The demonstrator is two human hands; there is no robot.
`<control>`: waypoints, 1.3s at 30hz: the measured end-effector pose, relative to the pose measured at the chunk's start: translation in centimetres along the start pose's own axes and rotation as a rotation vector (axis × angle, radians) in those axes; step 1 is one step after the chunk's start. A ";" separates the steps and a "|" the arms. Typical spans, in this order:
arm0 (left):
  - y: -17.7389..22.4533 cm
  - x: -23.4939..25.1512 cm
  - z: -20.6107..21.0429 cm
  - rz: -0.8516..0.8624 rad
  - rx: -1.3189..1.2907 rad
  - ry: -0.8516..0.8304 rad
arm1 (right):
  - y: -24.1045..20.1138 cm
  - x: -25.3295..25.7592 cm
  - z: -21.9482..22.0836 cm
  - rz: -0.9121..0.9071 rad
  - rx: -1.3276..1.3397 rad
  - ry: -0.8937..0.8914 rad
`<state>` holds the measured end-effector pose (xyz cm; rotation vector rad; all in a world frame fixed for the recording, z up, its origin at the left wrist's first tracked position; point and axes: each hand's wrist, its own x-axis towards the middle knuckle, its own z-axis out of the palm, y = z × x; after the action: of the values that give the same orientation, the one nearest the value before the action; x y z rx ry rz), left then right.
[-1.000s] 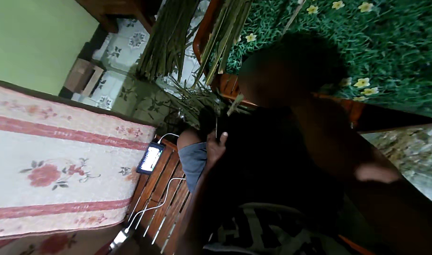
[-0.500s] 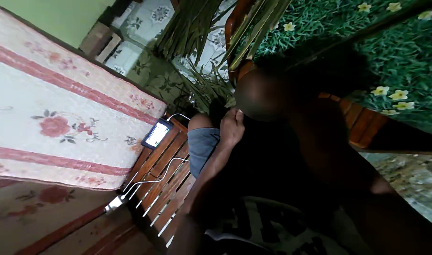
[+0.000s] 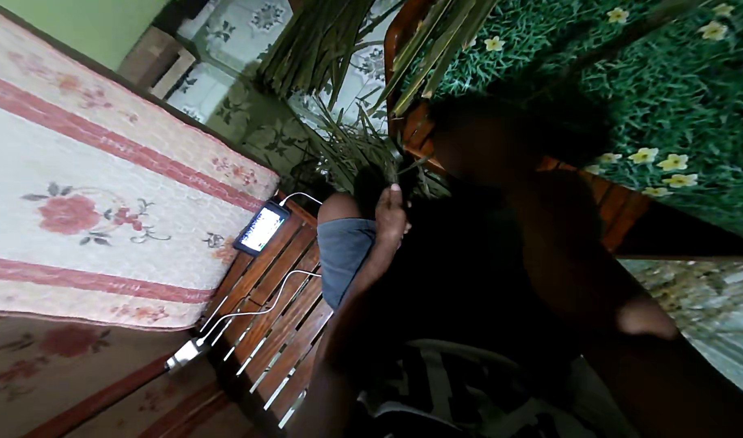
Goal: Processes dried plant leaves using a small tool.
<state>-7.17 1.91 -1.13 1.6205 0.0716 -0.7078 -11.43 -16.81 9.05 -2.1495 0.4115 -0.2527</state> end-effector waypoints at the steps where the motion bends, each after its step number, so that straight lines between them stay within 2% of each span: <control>1: 0.7 -0.9 0.5 0.078 0.048 -0.020 | -0.1 0.0 0.4 -0.010 -0.019 -0.013; 4: 2.8 -3.0 1.5 0.282 0.261 -0.047 | -0.3 0.1 1.4 -0.077 -0.066 -0.071; 6: 3.6 -2.9 1.4 0.282 0.385 -0.028 | -0.6 0.2 1.7 -0.113 -0.060 -0.079; 11: -1.5 3.1 -0.6 -0.101 0.419 0.050 | -0.9 0.1 1.2 -0.116 -0.067 0.000; 14: -3.1 3.1 -0.2 -0.181 0.340 0.039 | -0.3 0.1 0.9 -0.155 -0.072 0.041; 17: -2.5 2.8 0.3 -0.192 0.086 0.104 | 0.3 0.3 1.1 -0.095 -0.058 -0.021; 20: -0.8 1.7 0.5 -0.051 0.015 0.136 | 0.5 0.2 1.3 -0.087 -0.032 -0.075; 23: 2.0 -0.9 0.9 0.199 0.200 0.002 | 0.3 0.3 1.9 -0.124 -0.047 -0.087; 25: 3.4 -2.0 0.8 0.258 0.319 -0.075 | -0.2 0.2 2.3 -0.148 -0.055 -0.093; 27: 2.8 -0.8 0.3 0.167 0.362 -0.031 | -0.5 0.1 2.3 -0.141 -0.036 -0.078; 29: 0.6 1.7 -1.0 -0.048 0.345 0.040 | -0.5 -0.3 1.7 -0.115 0.024 -0.042; 30: -0.4 2.7 -1.5 -0.107 0.326 0.069 | -0.5 -0.3 1.2 -0.118 0.037 -0.035; 33: 0.4 2.0 -0.7 -0.093 0.174 0.077 | -0.1 -0.3 1.1 -0.100 0.019 -0.013; 36: 1.6 1.9 0.2 -0.166 -0.205 0.038 | -0.3 -0.2 1.4 -0.083 0.019 0.023; 39: 0.4 3.0 -0.3 -0.244 -0.437 0.132 | -0.4 -0.2 1.5 -0.034 0.011 0.018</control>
<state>-4.42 1.05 -2.20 1.2445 0.4941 -0.7113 -11.08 -15.38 8.53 -2.1461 0.3832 -0.2936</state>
